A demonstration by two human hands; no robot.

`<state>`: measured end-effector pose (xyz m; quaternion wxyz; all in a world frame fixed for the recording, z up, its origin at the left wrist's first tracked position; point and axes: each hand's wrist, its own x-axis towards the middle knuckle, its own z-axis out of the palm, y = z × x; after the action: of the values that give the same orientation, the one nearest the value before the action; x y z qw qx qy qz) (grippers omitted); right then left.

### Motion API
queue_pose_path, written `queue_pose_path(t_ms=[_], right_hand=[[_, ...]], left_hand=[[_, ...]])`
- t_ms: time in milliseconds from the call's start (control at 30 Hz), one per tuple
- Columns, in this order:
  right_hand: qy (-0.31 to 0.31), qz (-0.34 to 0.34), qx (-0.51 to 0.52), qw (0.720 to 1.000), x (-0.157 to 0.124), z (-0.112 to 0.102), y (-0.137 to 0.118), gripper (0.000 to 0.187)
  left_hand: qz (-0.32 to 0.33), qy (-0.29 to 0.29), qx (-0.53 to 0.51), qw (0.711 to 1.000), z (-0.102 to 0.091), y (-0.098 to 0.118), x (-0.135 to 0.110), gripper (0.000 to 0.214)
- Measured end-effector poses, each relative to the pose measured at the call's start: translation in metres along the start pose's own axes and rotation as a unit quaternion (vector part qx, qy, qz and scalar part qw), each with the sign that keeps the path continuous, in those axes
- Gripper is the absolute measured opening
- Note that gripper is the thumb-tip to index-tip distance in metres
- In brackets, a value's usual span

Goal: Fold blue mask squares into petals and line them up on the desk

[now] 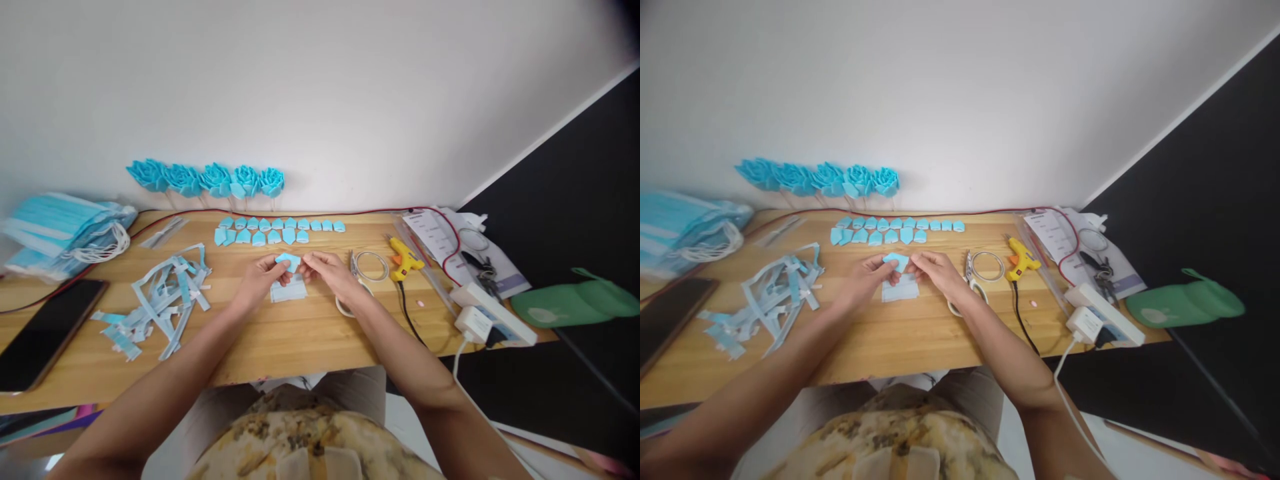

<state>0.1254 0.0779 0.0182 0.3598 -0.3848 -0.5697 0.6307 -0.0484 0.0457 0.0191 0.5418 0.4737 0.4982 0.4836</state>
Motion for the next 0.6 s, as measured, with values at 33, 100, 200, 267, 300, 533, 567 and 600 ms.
queue_pose_path(t_ms=[33,100,200,267,300,533,567,600], right_hand=[[0.0,-0.003,-0.011,1.0,0.0001,0.0,-0.0003,0.036],[0.019,-0.015,-0.031,0.999,-0.0001,0.0001,-0.0005,0.034],[0.071,-0.058,-0.08,0.993,-0.0012,0.0009,0.0001,0.027],[0.076,-0.081,-0.119,0.987,-0.0023,0.0026,0.0008,0.022],[0.067,-0.086,-0.132,0.985,-0.0027,0.0039,0.0011,0.021],[0.05,-0.071,-0.145,0.986,-0.0026,0.0098,0.0056,0.023],[0.054,-0.072,-0.146,0.985,-0.0025,0.0097,0.0059,0.021],[0.057,-0.073,-0.144,0.985,-0.0025,0.0095,0.006,0.02]], left_hand=[[0.001,-0.002,0.003,1.0,-0.0002,-0.0003,0.0002,0.028],[0.004,-0.001,0.002,1.0,-0.0004,-0.0014,0.0006,0.028],[0.004,0.013,-0.01,1.0,-0.0003,-0.0035,0.0008,0.028],[0.003,0.024,-0.015,1.0,0.0001,-0.0044,0.0006,0.029],[0.002,0.027,-0.014,1.0,0.0005,-0.0047,0.0004,0.029],[0.015,0.023,-0.002,1.0,0.0027,-0.0044,-0.0008,0.03],[0.017,0.024,0.002,1.0,0.0025,-0.0041,-0.0008,0.03],[0.02,0.028,0.006,0.999,0.0022,-0.0038,-0.0008,0.029]])
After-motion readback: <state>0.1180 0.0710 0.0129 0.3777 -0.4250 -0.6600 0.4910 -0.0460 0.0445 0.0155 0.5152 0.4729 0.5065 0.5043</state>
